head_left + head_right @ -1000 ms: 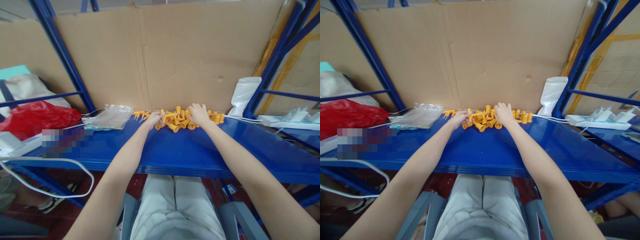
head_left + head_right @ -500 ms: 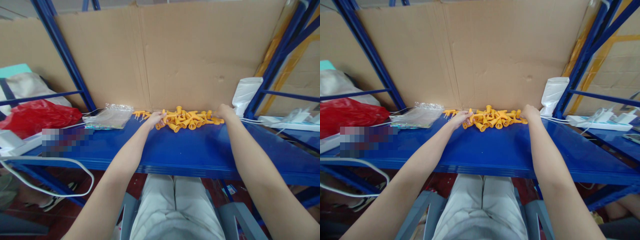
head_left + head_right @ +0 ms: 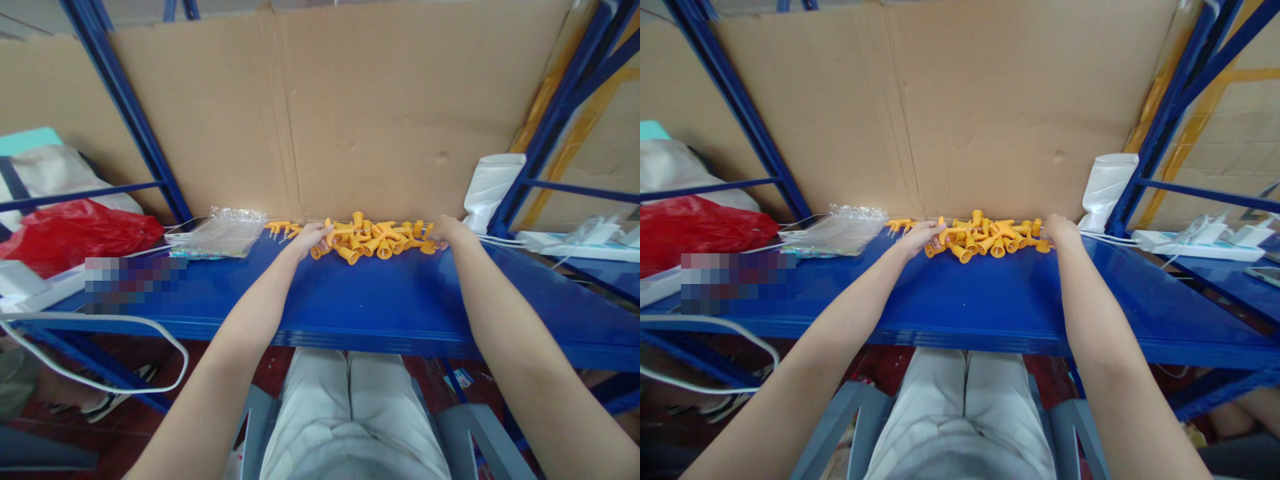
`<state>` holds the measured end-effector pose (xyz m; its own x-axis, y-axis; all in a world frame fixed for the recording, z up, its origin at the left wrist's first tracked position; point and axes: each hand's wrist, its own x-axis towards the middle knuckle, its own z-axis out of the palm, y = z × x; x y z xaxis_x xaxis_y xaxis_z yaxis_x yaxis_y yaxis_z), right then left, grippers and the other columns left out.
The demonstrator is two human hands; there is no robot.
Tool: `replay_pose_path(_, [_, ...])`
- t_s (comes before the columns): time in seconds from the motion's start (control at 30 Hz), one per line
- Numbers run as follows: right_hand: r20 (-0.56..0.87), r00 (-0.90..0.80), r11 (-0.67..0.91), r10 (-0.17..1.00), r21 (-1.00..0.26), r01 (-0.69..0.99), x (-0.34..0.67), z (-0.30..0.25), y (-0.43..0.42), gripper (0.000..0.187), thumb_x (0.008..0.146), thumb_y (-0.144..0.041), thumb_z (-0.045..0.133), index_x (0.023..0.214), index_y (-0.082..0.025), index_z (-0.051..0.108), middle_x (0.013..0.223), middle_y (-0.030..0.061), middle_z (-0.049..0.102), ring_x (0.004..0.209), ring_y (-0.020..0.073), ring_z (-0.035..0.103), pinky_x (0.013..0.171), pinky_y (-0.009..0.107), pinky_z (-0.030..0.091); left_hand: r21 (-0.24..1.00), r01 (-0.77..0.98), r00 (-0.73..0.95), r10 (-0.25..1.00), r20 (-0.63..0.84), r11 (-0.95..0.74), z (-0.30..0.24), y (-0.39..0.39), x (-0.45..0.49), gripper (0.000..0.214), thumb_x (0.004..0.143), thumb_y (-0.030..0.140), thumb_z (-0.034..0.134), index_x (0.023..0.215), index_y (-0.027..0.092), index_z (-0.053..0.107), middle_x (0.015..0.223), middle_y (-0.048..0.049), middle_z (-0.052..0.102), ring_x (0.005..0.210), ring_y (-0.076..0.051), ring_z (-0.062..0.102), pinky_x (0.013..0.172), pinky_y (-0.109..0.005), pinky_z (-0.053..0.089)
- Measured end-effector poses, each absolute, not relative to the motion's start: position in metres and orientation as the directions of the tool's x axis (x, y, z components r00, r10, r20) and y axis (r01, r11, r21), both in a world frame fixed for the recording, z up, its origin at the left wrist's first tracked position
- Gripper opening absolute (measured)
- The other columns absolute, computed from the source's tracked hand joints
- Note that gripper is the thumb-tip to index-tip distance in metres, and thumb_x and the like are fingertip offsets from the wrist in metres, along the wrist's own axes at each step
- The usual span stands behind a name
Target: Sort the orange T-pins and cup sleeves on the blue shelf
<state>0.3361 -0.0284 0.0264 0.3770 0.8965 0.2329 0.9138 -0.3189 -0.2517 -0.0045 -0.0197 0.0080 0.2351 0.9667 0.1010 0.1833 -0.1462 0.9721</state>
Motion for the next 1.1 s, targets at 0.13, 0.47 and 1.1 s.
replay_pose_path(0.13, [0.004,0.443,-0.427,0.897,-0.252,0.868,0.322,0.036,-0.04,0.016,0.083,-0.012,0.062,0.09,-0.008,0.076,0.075,0.0149,0.073,0.073,0.0238,0.073,0.072,0.035,0.057,0.979,0.144,0.232,0.966,0.11,-0.146,0.01,-0.022,-0.004,0.028,0.087,0.027,0.074,0.072,0.017,0.053,0.052,0.0047,0.059,0.036,-0.004,0.047,0.041,-0.016,0.037])
replay_pose_path(0.47, [0.366,0.34,-0.318,0.867,-0.119,0.94,0.287,0.051,-0.061,0.035,0.088,-0.024,0.06,0.117,-0.007,0.071,0.115,0.0274,0.071,0.112,0.0363,0.068,0.088,0.043,0.054,0.994,0.032,0.203,0.975,0.092,-0.101,0.015,-0.025,-0.003,0.021,0.084,0.012,0.069,0.073,0.017,0.052,0.057,0.0035,0.06,0.035,-0.004,0.044,0.038,-0.017,0.033])
replay_pose_path(1.1, [0.412,-0.686,0.668,0.599,0.215,0.712,0.185,0.012,-0.072,0.055,0.096,-0.016,0.048,0.151,-0.024,0.049,0.136,0.0117,0.066,0.118,0.0292,0.065,0.101,0.051,0.048,0.965,-0.257,0.225,0.967,0.118,-0.058,0.018,-0.028,0.003,0.026,0.095,0.017,0.059,0.069,0.014,0.056,0.054,0.0007,0.058,0.039,-0.006,0.049,0.044,-0.017,0.039])
